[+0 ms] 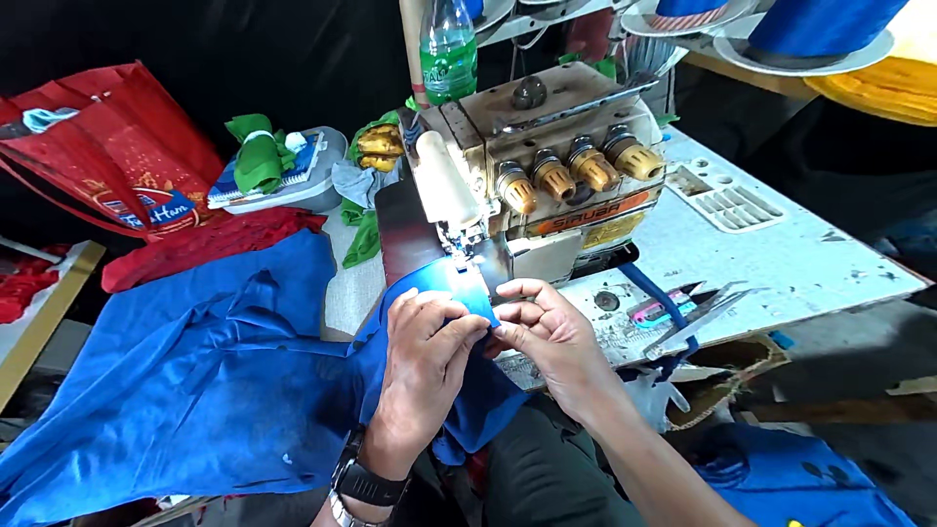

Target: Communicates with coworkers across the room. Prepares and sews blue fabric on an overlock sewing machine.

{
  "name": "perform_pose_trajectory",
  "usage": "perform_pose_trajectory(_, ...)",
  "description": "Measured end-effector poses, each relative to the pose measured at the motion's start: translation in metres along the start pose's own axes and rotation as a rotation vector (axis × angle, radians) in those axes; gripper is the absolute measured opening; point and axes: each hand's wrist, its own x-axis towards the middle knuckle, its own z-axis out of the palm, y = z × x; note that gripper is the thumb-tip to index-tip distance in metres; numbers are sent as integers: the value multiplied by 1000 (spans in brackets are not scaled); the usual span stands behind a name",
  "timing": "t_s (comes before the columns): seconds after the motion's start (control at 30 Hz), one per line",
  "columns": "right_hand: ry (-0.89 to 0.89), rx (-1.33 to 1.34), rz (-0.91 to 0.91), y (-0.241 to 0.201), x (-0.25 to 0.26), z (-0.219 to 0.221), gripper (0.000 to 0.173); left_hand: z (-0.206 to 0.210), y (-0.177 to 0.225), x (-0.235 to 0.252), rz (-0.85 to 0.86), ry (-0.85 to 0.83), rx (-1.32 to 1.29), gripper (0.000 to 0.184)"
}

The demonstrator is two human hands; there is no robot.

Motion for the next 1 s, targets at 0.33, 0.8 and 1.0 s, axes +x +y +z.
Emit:
perform_pose_trajectory(0.33, 7, -18, -26, -2, 6, 1, 39, -12, -9, -1, -109, -21, 58, 26)
perform_pose_trajectory(0.8, 70, -34, -5, -2, 5, 2, 40, -47, -38, 35, -249, -157, 120, 17)
perform_pose_trajectory(1.0, 128, -113, -42, 14, -4, 6, 33, -28, -17, 19, -231, 5, 411, 41)
